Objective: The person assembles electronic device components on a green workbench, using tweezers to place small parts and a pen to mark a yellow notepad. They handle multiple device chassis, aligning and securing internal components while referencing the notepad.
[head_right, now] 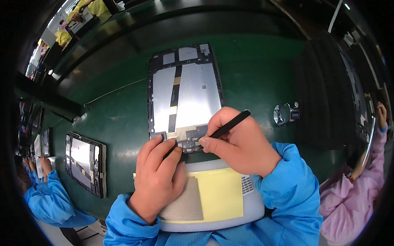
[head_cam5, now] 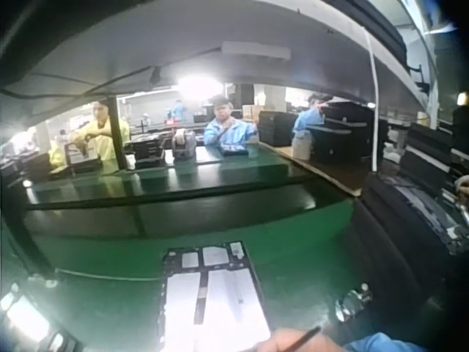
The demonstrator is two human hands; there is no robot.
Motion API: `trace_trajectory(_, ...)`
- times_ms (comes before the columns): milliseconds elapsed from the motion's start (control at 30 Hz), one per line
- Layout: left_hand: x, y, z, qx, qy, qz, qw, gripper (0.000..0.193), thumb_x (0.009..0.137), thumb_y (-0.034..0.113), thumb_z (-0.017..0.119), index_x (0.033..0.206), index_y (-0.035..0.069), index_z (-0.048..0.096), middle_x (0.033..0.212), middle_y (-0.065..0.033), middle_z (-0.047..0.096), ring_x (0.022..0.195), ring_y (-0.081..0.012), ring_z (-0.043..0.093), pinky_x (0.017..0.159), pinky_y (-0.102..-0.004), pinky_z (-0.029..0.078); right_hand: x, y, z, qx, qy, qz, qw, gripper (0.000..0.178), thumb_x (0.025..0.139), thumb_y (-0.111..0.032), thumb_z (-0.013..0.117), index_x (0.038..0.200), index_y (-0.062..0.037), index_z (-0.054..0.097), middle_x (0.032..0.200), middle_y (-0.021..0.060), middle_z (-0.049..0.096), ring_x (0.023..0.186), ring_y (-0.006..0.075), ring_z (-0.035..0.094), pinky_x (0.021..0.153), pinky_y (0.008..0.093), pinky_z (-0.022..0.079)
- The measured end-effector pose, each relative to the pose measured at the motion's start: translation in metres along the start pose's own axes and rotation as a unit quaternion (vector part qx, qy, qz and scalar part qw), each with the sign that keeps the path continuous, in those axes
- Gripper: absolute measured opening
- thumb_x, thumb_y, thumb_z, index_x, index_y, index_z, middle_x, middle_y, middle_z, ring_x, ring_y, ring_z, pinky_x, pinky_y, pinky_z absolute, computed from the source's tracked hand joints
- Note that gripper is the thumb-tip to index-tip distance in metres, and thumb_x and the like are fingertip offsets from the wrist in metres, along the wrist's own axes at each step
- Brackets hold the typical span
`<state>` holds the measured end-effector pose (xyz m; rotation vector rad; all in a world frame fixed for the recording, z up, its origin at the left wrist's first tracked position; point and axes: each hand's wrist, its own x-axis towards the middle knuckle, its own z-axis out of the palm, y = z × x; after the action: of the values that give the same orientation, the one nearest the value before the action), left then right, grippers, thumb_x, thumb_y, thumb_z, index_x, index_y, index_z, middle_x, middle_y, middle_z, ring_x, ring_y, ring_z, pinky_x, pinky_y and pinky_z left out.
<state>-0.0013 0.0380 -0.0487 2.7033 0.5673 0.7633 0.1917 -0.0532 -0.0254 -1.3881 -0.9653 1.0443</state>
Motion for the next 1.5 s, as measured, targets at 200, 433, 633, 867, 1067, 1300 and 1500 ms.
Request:
trace_trajectory(200, 0.000, 0.001, 0.000, 0.002, 0.007, 0.003, 1.000, 0.032, 0.066, 0.002, 0.069, 0.098, 0.000, 0.065, 0.107, -0.0161, 0.061, 0.106, -0.0390, 0.055, 0.091, -0.0464, 0.046, 0.000, 0.000, -0.002, -0.045, -0.013, -0.022, 0.999, 0.015, 0.085, 0.001, 0.065, 0.091, -0.0005, 0.052, 0.082, 0.0059, 0.058, 0.075, 0.0100, 0.060, 0.063, 0.0231, 0.048)
trace_trajectory(433, 0.000, 0.001, -0.002, 0.002, 0.013, 0.007, 1.000, 0.032, 0.066, 0.002, 0.069, 0.098, 0.000, 0.064, 0.108, -0.0160, 0.061, 0.106, -0.0390, 0.055, 0.091, -0.0459, 0.046, -0.004, 0.001, 0.004, -0.111, 0.006, -0.075, 0.991, 0.014, 0.085, -0.004, 0.067, 0.090, -0.0020, 0.053, 0.079, 0.0041, 0.056, 0.072, 0.0089, 0.052, 0.061, 0.0251, 0.044)
trace_trajectory(633, 0.001, 0.002, -0.001, 0.010, 0.006, 0.013, 1.000, 0.033, 0.067, 0.002, 0.069, 0.099, 0.000, 0.064, 0.110, -0.0164, 0.060, 0.108, -0.0391, 0.054, 0.093, -0.0457, 0.046, -0.007, 0.003, 0.005, -0.097, 0.008, -0.076, 0.992, 0.015, 0.084, -0.002, 0.067, 0.090, -0.0018, 0.053, 0.080, 0.0037, 0.056, 0.073, 0.0087, 0.052, 0.061, 0.0256, 0.045)
trace_trajectory(867, -0.003, 0.006, -0.004, 0.034, 0.007, 0.036, 0.999, 0.036, 0.067, 0.005, 0.073, 0.102, 0.000, 0.063, 0.113, -0.0172, 0.059, 0.111, -0.0407, 0.053, 0.096, -0.0531, 0.040, -0.084, 0.004, -0.029, 0.111, 0.091, -0.027, 0.989, 0.018, 0.084, 0.001, 0.067, 0.091, -0.0006, 0.051, 0.085, 0.0096, 0.063, 0.078, 0.0119, 0.063, 0.070, 0.0261, 0.052)
trace_trajectory(1067, -0.013, 0.045, -0.021, -0.077, -0.142, 0.197, 0.967, 0.045, 0.073, 0.039, 0.074, 0.104, 0.008, 0.064, 0.118, -0.0113, 0.058, 0.115, -0.0358, 0.051, 0.097, -0.0543, 0.038, -0.109, 0.027, -0.044, 0.065, 0.107, 0.046, 0.991, 0.018, 0.084, -0.001, 0.069, 0.090, -0.0010, 0.052, 0.080, 0.0076, 0.063, 0.072, 0.0102, 0.061, 0.062, 0.0245, 0.050)
trace_trajectory(1300, -0.009, 0.047, -0.004, -0.081, -0.232, 0.168, 0.955, 0.049, 0.071, 0.042, 0.076, 0.107, 0.010, 0.065, 0.118, -0.0093, 0.058, 0.114, -0.0333, 0.051, 0.098, -0.0508, 0.038, -0.102, 0.024, -0.047, -0.027, 0.065, 0.028, 0.997, 0.014, 0.083, -0.001, 0.068, 0.087, -0.0012, 0.054, 0.080, 0.0081, 0.061, 0.068, 0.0105, 0.060, 0.060, 0.0241, 0.048)
trace_trajectory(1500, -0.010, 0.047, -0.003, -0.086, -0.232, 0.157, 0.956, 0.048, 0.071, 0.041, 0.076, 0.107, 0.010, 0.065, 0.117, -0.0090, 0.059, 0.114, -0.0331, 0.051, 0.098, -0.0503, 0.038, -0.102, 0.025, -0.048, -0.034, 0.056, 0.029, 0.997, 0.014, 0.084, -0.002, 0.068, 0.085, -0.0008, 0.055, 0.081, 0.0088, 0.063, 0.069, 0.0109, 0.062, 0.060, 0.0241, 0.049)
